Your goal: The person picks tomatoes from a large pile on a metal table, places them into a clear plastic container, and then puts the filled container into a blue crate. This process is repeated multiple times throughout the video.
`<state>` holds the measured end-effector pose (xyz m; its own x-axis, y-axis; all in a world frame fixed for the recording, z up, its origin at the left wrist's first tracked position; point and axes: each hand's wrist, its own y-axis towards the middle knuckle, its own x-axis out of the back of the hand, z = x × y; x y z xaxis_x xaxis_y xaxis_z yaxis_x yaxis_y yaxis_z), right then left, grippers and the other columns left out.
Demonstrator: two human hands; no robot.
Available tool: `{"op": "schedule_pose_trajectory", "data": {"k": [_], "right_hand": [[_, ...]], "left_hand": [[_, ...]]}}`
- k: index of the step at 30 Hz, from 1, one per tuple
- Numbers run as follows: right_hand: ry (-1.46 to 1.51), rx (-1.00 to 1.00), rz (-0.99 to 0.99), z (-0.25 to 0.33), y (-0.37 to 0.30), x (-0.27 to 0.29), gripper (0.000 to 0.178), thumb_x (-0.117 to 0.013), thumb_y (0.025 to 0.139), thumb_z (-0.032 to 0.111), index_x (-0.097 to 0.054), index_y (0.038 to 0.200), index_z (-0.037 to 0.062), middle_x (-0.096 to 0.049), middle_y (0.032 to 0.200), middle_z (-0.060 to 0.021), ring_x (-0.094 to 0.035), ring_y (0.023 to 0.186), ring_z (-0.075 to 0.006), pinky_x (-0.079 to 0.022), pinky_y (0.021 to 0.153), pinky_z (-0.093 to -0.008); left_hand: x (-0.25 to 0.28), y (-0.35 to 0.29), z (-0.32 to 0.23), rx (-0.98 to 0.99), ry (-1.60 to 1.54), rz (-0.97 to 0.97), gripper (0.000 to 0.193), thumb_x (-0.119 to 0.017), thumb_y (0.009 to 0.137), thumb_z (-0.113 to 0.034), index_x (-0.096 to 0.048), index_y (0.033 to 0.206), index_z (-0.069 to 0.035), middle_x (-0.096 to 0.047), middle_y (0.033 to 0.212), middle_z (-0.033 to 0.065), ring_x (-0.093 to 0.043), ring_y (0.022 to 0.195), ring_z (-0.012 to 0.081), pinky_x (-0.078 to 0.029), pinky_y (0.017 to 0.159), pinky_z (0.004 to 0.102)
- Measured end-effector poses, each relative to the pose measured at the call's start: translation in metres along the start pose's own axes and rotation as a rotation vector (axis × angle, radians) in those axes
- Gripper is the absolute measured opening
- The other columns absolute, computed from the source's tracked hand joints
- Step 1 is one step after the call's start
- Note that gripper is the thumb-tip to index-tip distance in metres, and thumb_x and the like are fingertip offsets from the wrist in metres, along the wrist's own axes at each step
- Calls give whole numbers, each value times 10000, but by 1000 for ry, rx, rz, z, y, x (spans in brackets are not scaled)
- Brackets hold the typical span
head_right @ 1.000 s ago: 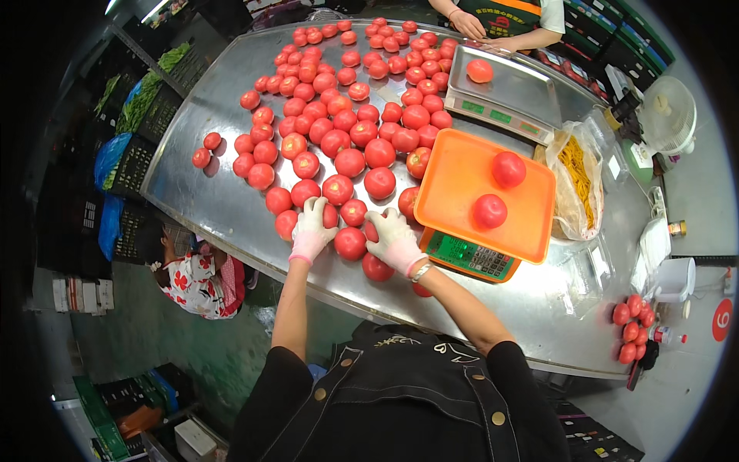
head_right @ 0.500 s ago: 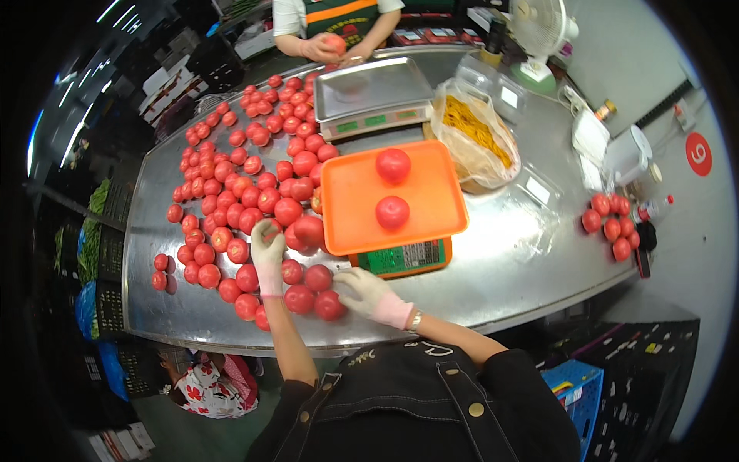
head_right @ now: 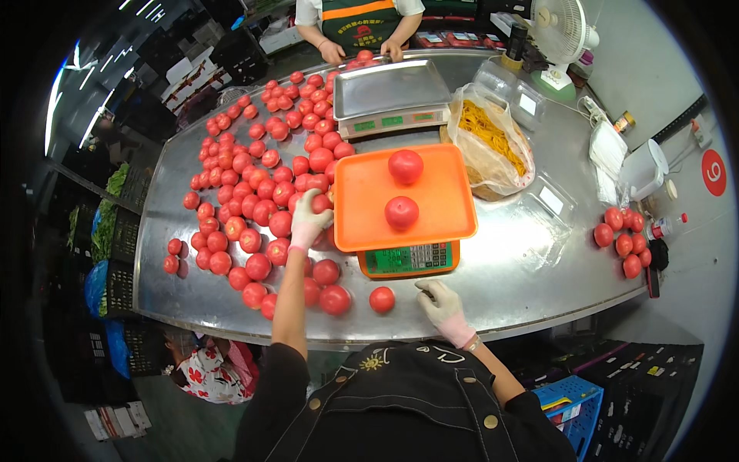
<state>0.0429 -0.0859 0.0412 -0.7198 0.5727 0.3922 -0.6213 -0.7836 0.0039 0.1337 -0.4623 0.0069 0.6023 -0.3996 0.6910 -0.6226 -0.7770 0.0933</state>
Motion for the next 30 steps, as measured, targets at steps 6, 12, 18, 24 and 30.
{"op": "schedule_pose_trajectory", "data": {"k": [6, 12, 18, 24, 30], "right_hand": [[-23, 78, -75, -10, 5, 6, 196, -608, 883, 87, -657, 1060, 20, -666, 987, -153, -660, 896, -298, -518, 777, -356], [-15, 97, -36, 9, 12, 13, 175, -608, 877, 63, -655, 1043, 30, -659, 974, -140, -651, 886, -296, -515, 763, -346], [-236, 108, -457, -44, 8, 66, 232, -615, 872, 55, -626, 1102, 24, -642, 1063, -160, -629, 968, -312, -501, 866, -357], [-673, -10, -629, -78, 18, 144, 366, -653, 878, 181, -582, 1203, 28, -613, 1174, -158, -552, 1128, -321, -413, 1002, -420], [-919, -44, -423, -121, 24, 167, 364, -624, 898, 234, -590, 1226, 80, -620, 1177, -113, -538, 1142, -292, -369, 1029, -416]], "left_hand": [[23, -2, -65, 161, -1117, 89, 467, -555, 954, -332, -452, 1356, -116, -529, 1236, 114, -647, 888, 243, -520, 533, 300], [-37, -5, -132, 158, -772, 171, 464, -507, 981, -373, -476, 1348, -90, -543, 1204, 132, -629, 958, 212, -570, 583, 314], [-16, -19, -118, 196, -598, 76, 409, -488, 994, -335, -505, 1329, -102, -626, 732, 93, -596, 474, 156, -453, 428, 272], [33, -79, -90, 221, -692, -405, 328, -524, 990, -218, -532, 1238, -4, -612, 1010, 86, -557, 546, 95, -403, 422, 224], [24, -158, -79, 289, -500, -284, 263, -550, 964, -161, -580, 1168, 1, -613, 925, 66, -576, 649, 93, -452, 537, 242]]}}
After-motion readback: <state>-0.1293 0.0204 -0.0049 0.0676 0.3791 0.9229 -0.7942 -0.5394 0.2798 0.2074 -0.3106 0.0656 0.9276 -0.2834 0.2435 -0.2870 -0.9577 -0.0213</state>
